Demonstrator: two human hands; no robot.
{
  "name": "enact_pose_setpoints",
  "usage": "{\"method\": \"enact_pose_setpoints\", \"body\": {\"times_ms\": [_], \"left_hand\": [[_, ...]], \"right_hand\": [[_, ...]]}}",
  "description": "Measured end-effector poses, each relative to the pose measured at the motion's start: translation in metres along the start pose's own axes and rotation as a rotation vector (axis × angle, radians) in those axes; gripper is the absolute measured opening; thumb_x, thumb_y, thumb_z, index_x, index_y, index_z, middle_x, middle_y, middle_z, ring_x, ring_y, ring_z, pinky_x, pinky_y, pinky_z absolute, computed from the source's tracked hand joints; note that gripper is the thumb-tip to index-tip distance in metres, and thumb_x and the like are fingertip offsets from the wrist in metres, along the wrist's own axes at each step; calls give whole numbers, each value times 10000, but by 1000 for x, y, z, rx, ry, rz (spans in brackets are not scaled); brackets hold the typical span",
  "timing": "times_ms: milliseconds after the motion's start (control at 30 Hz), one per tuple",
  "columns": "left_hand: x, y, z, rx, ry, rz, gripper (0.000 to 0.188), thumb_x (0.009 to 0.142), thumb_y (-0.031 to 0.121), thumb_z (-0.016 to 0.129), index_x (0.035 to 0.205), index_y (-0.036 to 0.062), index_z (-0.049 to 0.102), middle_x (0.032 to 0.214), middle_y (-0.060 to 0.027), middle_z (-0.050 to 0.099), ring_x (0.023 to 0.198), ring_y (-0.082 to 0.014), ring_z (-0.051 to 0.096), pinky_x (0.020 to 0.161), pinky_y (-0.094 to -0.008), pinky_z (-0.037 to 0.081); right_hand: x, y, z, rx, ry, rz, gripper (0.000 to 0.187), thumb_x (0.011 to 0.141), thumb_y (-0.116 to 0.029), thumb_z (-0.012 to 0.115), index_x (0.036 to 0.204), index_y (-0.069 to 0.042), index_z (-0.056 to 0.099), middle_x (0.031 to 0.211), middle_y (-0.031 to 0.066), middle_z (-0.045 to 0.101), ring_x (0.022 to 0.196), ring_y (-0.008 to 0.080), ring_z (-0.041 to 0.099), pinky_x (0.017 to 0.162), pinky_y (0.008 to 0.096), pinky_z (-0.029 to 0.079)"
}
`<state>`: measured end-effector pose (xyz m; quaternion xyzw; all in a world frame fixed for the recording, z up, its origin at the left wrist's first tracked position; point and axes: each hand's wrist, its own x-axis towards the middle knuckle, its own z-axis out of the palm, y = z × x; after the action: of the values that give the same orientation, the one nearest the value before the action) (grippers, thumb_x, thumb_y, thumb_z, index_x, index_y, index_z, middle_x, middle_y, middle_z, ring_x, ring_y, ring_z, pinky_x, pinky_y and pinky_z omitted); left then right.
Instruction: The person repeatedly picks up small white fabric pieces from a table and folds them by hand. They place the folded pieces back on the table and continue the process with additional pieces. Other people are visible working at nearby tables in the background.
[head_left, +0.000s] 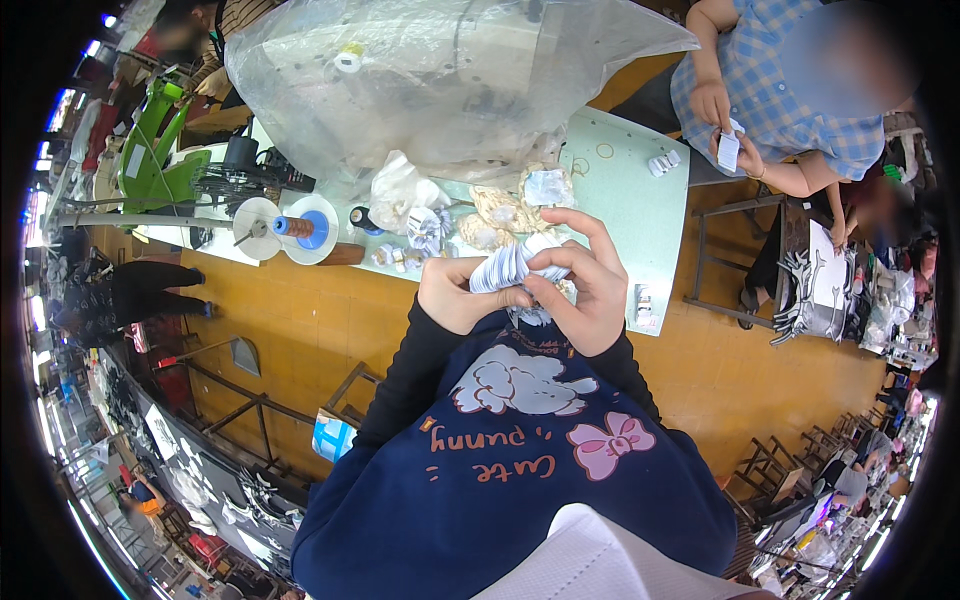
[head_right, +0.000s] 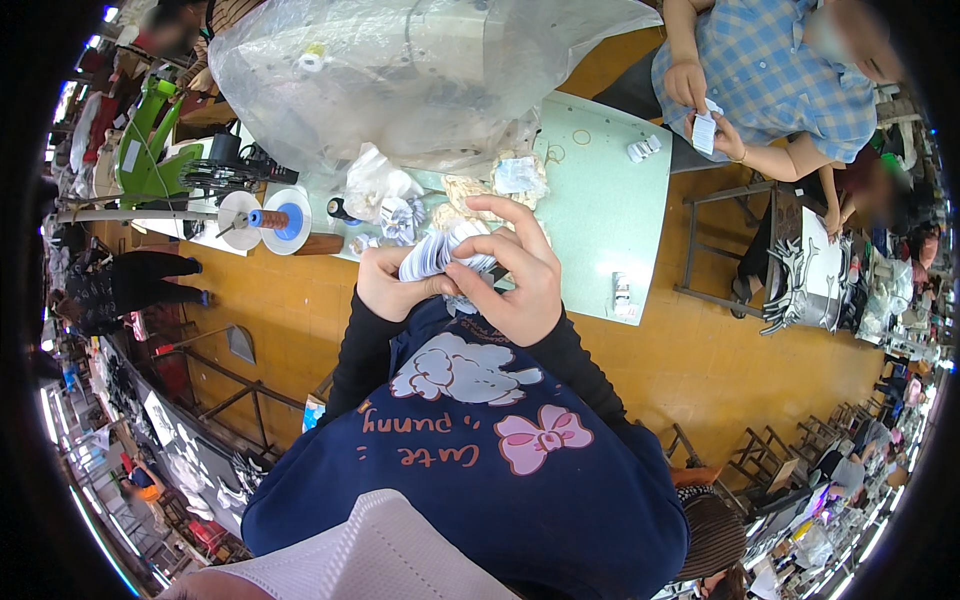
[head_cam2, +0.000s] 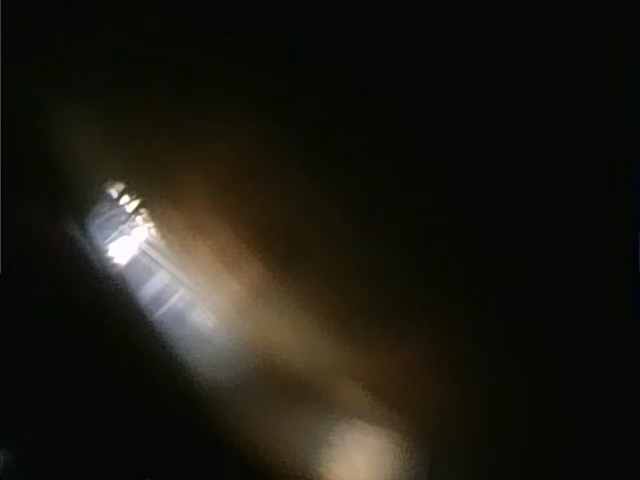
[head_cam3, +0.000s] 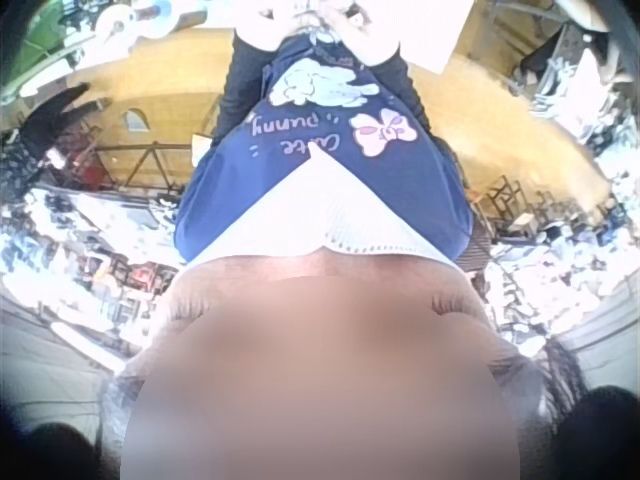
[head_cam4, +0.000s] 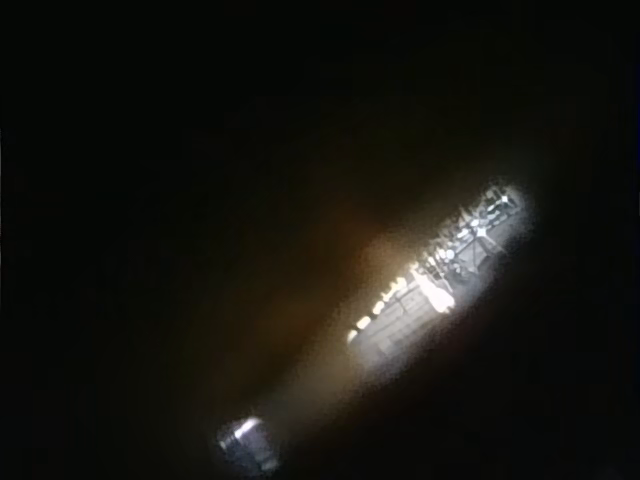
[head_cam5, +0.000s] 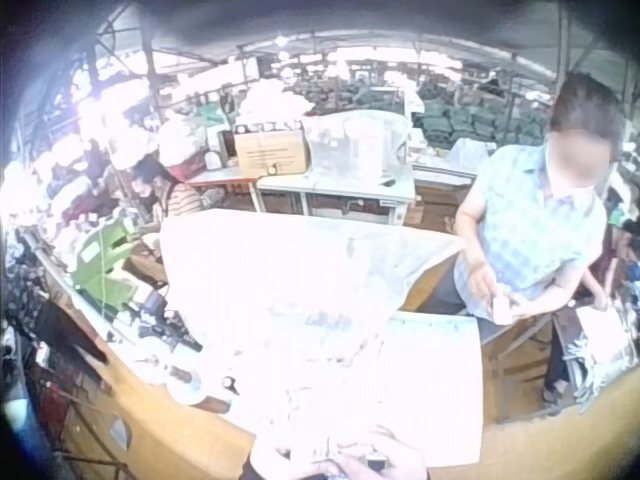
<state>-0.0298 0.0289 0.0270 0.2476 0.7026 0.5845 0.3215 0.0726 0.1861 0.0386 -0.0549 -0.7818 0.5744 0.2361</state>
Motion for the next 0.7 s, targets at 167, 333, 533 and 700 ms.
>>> {"method": "enact_pose_setpoints", "body": {"times_ms": [167,333,533,700], "left_hand": [[-1,2,1,-26,-2,18,304,701,209,867,886,6,736,679,-32,693,622,-24,570,553,-236,465],[-3,3,1,36,9,30,291,703,202,865,881,11,737,684,-32,694,624,-23,564,559,-236,468],[-2,-3,1,-6,1,41,292,702,209,867,874,13,737,679,-32,692,625,-23,561,556,-239,466],[-3,-6,-1,-8,-5,30,289,701,210,868,863,10,736,674,-33,690,618,-23,562,552,-236,465]], "right_hand": [[-2,1,1,23,22,51,121,799,84,637,916,55,652,1303,186,484,957,170,630,720,244,527],[-1,-2,1,19,30,55,116,795,72,644,905,38,661,1297,175,493,957,162,623,712,239,522],[-1,-5,-2,24,-12,42,105,790,43,665,893,23,671,1280,165,513,969,157,610,700,247,515],[-1,-4,3,81,8,30,102,800,29,666,902,18,670,1270,160,524,962,151,609,663,230,499]]}}
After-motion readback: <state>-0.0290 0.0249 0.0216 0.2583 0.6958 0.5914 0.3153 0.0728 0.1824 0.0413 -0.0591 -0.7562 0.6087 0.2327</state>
